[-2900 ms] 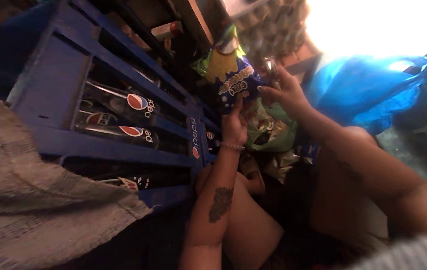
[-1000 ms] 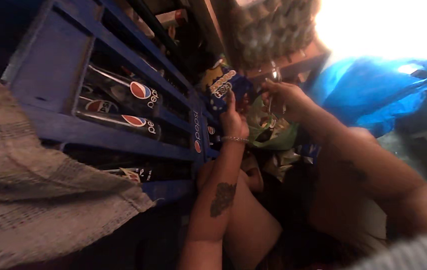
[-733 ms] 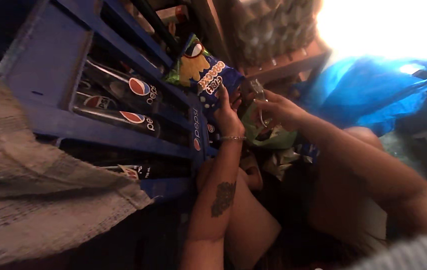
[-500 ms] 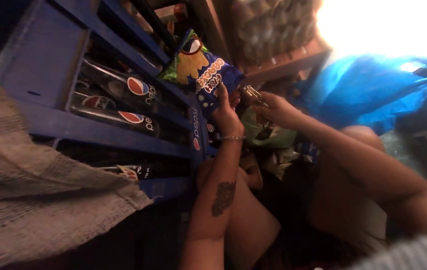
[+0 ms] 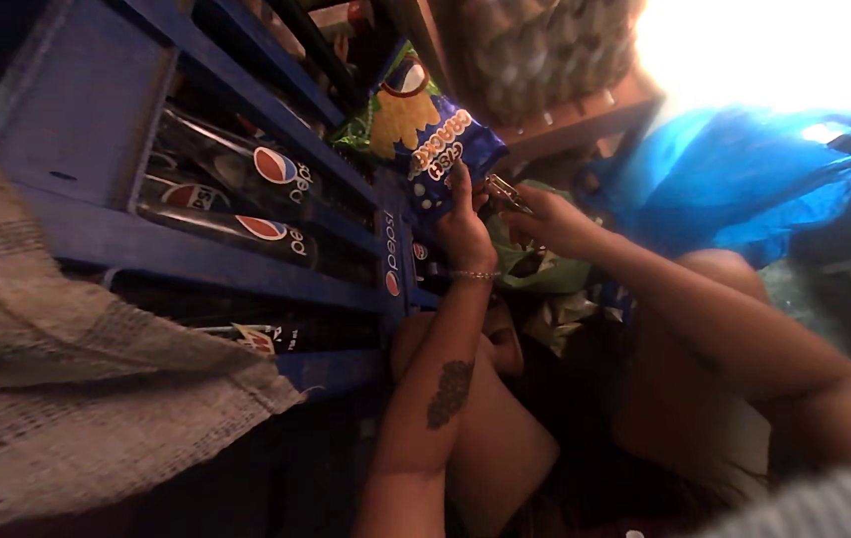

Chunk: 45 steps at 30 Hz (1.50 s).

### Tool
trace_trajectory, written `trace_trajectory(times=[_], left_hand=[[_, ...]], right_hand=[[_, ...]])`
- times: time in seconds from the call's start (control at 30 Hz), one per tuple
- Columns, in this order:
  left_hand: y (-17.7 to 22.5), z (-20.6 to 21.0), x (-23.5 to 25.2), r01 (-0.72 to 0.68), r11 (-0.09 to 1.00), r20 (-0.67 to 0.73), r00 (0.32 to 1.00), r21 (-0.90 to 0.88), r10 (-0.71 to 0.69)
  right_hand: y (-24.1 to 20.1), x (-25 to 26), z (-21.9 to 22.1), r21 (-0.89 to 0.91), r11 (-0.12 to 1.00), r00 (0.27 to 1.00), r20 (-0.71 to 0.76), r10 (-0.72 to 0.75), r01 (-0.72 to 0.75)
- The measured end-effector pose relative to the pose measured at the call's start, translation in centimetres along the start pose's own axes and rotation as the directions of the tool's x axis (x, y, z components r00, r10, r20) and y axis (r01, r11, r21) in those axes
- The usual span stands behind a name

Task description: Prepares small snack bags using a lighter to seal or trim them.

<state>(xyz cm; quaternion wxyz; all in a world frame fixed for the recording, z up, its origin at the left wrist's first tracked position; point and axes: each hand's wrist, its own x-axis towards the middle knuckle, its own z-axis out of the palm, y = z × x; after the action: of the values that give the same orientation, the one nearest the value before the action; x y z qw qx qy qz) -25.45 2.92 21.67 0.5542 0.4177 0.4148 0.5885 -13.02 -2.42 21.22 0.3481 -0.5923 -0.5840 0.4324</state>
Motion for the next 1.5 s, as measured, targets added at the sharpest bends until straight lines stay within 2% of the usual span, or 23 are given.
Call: trace_trajectory(times=[0.33,0.6,0.9,1.23,1.5], left_hand=[[-0.8,0.1,-0.1,-0.08,0.997,0.035,0.996,-0.005,0.08],[-1.4,0.1,-0.5,-0.082,0.995,0.118,0.99,0.05,0.076],[-1.7,0.2,-0.6,-0.206,0.976,0.121,0.973,0.066,0.197],[-1.8,-0.1,-0.5,-0.126,0.992,0.11,0.986,0.022,0.123],[-1.5,-0.3,-0.7,-0.072,0.997,0.158,0.985,0.009,0.069]], right_hand=[[0.3,0.1,0.2,0.03,0.999,0.998,-0.056,-0.022,0.023],[0.3,0.1,0.2,0.016,0.999,0.995,-0.093,-0.047,0.048],[0.1,0.3,0.1,-0.052,0.998,0.991,-0.132,-0.027,0.021],[0.3,1.0,1.3,-0.133,0.987,0.96,-0.255,-0.12,0.088],[0.0,1.2,1.1,-0.135,0.986,0.957,-0.258,-0.133,0.101]])
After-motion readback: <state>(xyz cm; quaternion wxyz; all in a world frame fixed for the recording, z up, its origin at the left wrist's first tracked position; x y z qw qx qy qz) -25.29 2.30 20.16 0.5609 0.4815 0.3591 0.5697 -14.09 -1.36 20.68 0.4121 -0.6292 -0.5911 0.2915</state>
